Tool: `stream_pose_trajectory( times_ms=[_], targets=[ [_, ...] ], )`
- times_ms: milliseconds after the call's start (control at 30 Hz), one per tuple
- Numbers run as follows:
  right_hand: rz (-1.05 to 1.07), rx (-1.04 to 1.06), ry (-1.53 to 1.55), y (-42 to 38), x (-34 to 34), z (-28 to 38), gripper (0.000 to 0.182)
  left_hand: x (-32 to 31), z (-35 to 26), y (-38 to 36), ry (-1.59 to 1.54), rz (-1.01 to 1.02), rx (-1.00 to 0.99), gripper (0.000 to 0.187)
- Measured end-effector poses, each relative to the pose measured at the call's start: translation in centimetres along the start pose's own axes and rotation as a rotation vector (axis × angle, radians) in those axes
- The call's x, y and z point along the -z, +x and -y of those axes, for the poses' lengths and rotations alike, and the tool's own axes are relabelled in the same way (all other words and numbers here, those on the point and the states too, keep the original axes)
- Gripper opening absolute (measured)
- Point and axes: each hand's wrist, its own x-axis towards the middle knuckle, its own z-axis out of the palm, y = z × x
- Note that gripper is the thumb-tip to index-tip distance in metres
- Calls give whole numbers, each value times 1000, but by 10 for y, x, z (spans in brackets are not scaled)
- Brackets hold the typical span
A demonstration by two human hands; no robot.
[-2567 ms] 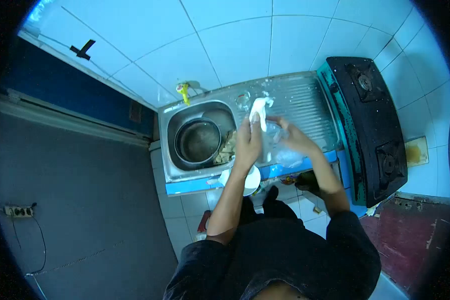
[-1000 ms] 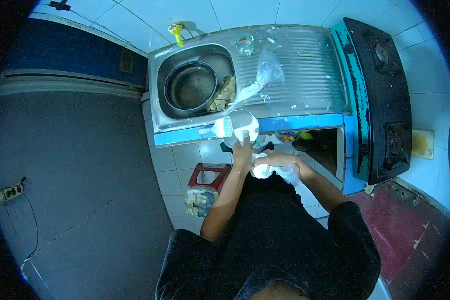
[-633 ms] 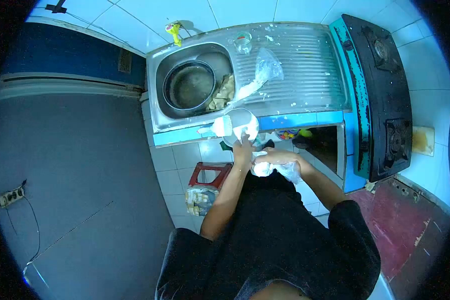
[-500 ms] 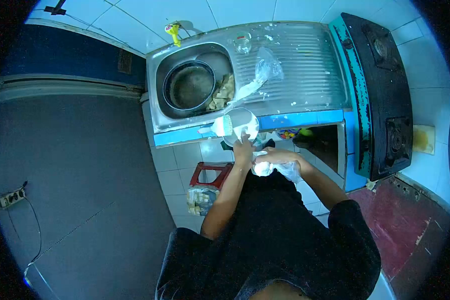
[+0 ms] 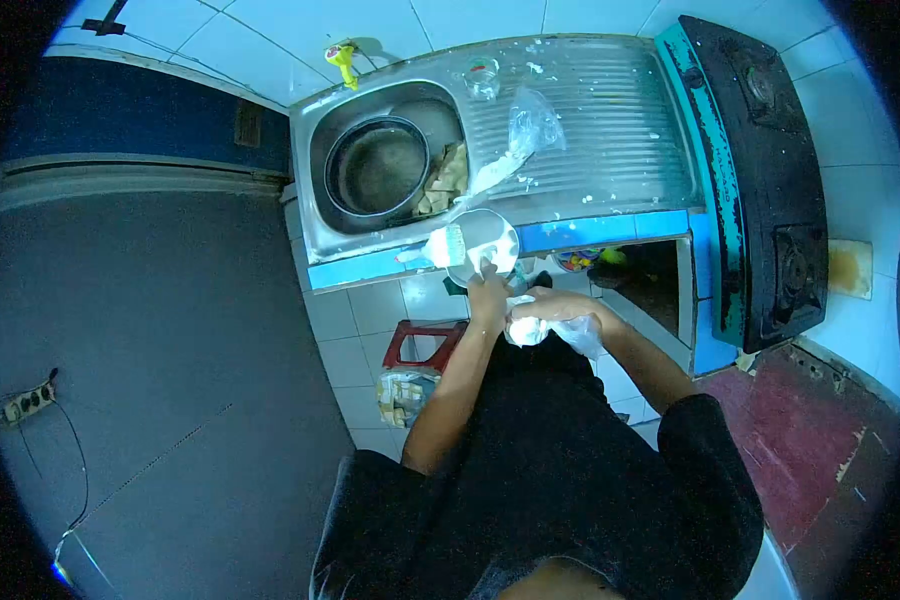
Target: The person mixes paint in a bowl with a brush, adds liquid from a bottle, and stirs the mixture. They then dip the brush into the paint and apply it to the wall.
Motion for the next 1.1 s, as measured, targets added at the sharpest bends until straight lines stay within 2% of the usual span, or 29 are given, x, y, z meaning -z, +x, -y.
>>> stream_pose_trajectory(
  times_ms=[33, 100, 133, 200, 233, 333, 433, 567, 633, 733, 867, 967, 1033, 1100],
  targets=[
    [-1, 1, 0, -2, 0, 8, 49, -1, -2, -1, 0, 1, -1, 38],
    [10, -240, 48, 1, 1, 21, 55, -2, -5, -2, 1, -34, 26, 32],
    [10, -240, 49, 9, 4, 7, 55, 1, -2, 0, 1, -34, 26, 32],
    [127, -272, 99, 28, 8, -34, 60, 6, 1, 6, -221, 83, 47, 27],
    [15, -272, 136, 5, 3, 9, 61, 4, -9, -1, -188, 93, 84, 24],
    [-57, -233, 123, 10, 3, -24, 66, 7, -6, 6, -273, 168, 119, 25],
    [33, -305, 116, 25, 7, -38, 69, 3, -10, 7, -289, 119, 195, 29],
    [-36, -366, 86, 28, 3, -50, 71, 6, -4, 12, -328, 140, 204, 34],
    [56, -274, 147, 15, 4, -19, 71, 9, 1, 15, -326, 172, 160, 38],
    [1, -329, 83, 1, 3, 11, 72, 8, 2, 12, -263, 131, 124, 44],
    [33, -315, 43, 12, 2, -15, 73, 6, 2, 7, -266, 119, 125, 44],
    [-54, -329, 45, 10, -1, -15, 72, 5, 2, 6, -287, 93, 122, 39],
    [45, -305, 86, 14, 2, -19, 72, 6, 5, 9, -267, 70, 120, 38],
    [16, -309, 102, 11, -1, -17, 71, 4, 6, 9, -263, 34, 125, 37]
  ],
)
